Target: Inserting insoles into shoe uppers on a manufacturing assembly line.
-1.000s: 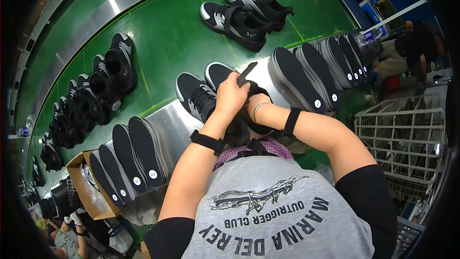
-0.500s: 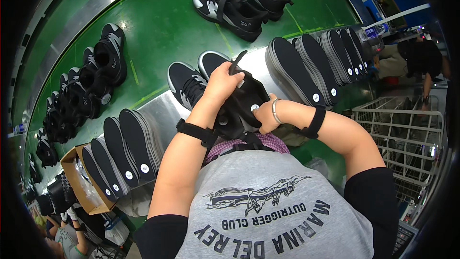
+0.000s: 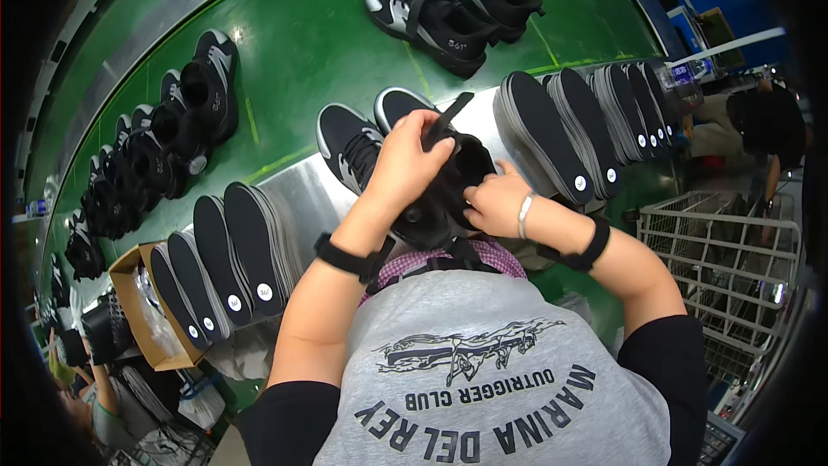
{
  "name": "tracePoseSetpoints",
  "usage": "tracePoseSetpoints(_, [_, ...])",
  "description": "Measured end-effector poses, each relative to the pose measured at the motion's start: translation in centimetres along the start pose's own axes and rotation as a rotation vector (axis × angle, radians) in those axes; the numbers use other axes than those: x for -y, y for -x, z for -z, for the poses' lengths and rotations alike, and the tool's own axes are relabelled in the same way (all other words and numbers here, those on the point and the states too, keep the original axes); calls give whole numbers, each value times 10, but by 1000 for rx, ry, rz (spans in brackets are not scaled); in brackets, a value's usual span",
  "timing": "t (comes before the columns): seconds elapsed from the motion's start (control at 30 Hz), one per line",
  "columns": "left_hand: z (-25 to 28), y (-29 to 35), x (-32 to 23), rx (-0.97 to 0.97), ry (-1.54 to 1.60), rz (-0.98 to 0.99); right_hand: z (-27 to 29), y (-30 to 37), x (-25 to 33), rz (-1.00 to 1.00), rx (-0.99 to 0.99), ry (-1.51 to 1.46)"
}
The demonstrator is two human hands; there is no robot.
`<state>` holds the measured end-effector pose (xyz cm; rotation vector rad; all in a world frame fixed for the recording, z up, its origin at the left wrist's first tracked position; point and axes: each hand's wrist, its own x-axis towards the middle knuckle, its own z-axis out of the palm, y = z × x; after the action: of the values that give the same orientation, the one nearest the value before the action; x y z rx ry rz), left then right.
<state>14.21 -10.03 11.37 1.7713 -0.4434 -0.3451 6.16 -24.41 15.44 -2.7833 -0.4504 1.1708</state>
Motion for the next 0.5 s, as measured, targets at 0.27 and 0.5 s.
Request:
tracePoseSetpoints(0.27, [43, 78, -2, -249, 245, 194, -16, -2, 40, 370, -401, -69])
tracePoseSetpoints(0.5, [27, 110, 28, -155, 320, 413, 18, -58, 62, 156, 545, 75])
